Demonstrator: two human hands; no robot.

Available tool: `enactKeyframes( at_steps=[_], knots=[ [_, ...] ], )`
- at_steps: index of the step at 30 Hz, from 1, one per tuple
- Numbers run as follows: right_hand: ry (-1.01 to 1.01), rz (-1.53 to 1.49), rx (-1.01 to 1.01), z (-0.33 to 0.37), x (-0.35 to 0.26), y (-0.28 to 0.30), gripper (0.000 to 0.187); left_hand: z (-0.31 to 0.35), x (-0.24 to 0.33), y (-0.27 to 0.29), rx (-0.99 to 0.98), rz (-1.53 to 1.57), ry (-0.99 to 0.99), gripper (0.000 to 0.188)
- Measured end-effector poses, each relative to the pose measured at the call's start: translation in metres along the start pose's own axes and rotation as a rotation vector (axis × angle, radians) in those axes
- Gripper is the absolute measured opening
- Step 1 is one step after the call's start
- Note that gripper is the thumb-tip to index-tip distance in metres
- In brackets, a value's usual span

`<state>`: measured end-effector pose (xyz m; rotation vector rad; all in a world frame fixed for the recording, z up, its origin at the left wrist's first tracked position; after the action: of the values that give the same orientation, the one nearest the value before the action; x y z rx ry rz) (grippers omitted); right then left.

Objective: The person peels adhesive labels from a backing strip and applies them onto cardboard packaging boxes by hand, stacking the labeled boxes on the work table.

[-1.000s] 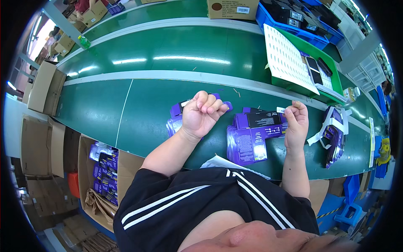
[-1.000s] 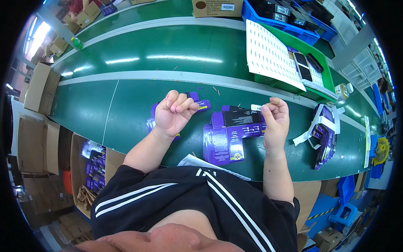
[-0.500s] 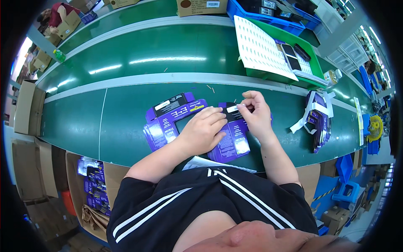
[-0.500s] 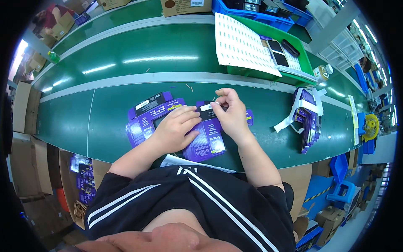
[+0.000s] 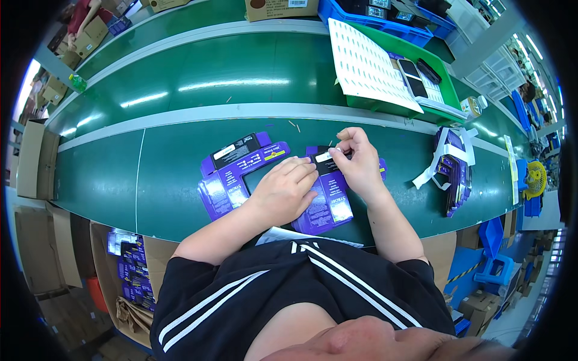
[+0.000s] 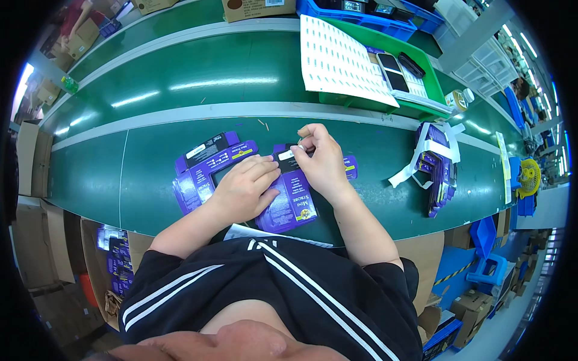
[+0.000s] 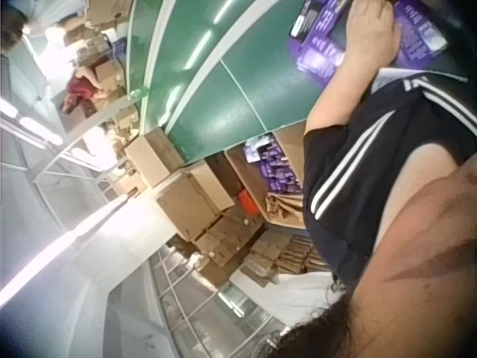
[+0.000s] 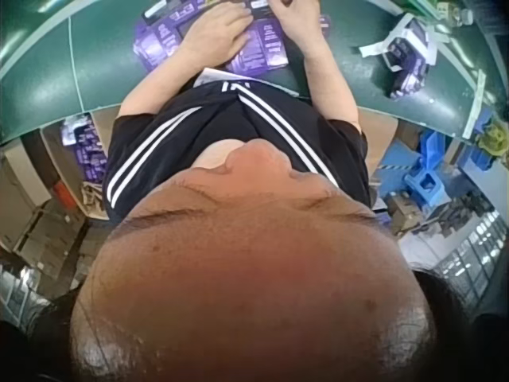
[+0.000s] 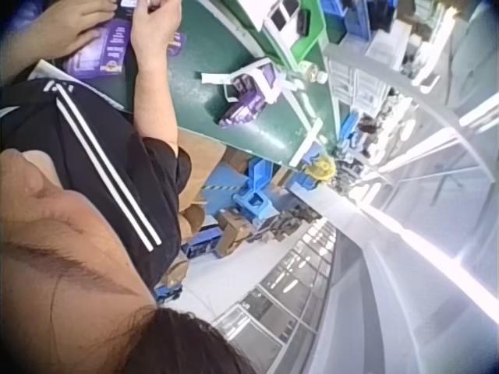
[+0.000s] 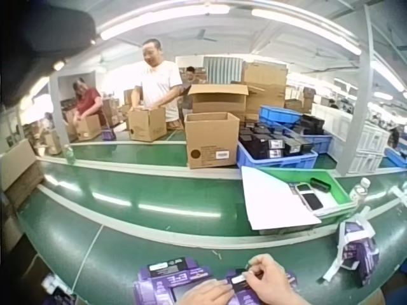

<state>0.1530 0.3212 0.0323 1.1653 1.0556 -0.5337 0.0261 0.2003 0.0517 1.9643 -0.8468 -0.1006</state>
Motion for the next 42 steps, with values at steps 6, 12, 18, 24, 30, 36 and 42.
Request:
enactKeyframes(
  at_steps=[6, 12, 18, 24, 30, 36, 42],
  knots=[
    [-0.007, 0.009, 0.010, 0.001, -0.001, -0.001, 0.028, 0.001, -0.001, -0.002, -0.017, 0.010, 0.007, 0.031],
    [0.064, 0.063, 0.055, 0.002, -0.002, -0.002, 0.027, -0.005, 0.001, -0.004, -0.094, -0.078, -0.014, 0.030],
    [0.098, 0.037, 0.121, 0.002, 0.003, 0.002, 0.026, -0.011, 0.003, -0.010, -0.155, -0.131, -0.054, 0.033],
    [-0.051, -0.223, 0.012, -0.008, 0.032, 0.006, 0.037, -0.038, 0.001, -0.025, -0.255, -0.125, -0.103, 0.036],
    [0.509, 0.593, -0.143, 0.012, -0.022, 0.046, 0.061, -0.031, -0.007, -0.022, -0.203, -0.054, -0.034, 0.038],
    [0.372, 0.613, -0.485, 0.002, -0.014, 0.051, 0.081, -0.024, -0.011, -0.018, -0.230, 0.002, 0.061, 0.042],
    [0.467, 0.644, -0.450, 0.005, -0.046, 0.052, 0.085, -0.044, -0.001, 0.010, -0.067, -0.038, -0.013, 0.051]
  ],
)
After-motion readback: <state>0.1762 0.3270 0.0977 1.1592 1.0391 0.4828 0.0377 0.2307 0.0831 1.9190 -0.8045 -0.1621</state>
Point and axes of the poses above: each hand's wrist, its own z-axis away from the middle knuckle, its own y-axis out of the back of the hand, x = y × z, the point moved 6 cm from there along -z, towards the middle knuckle, and after that the axes turned 11 degrees about -y, right-handed, at the moved point
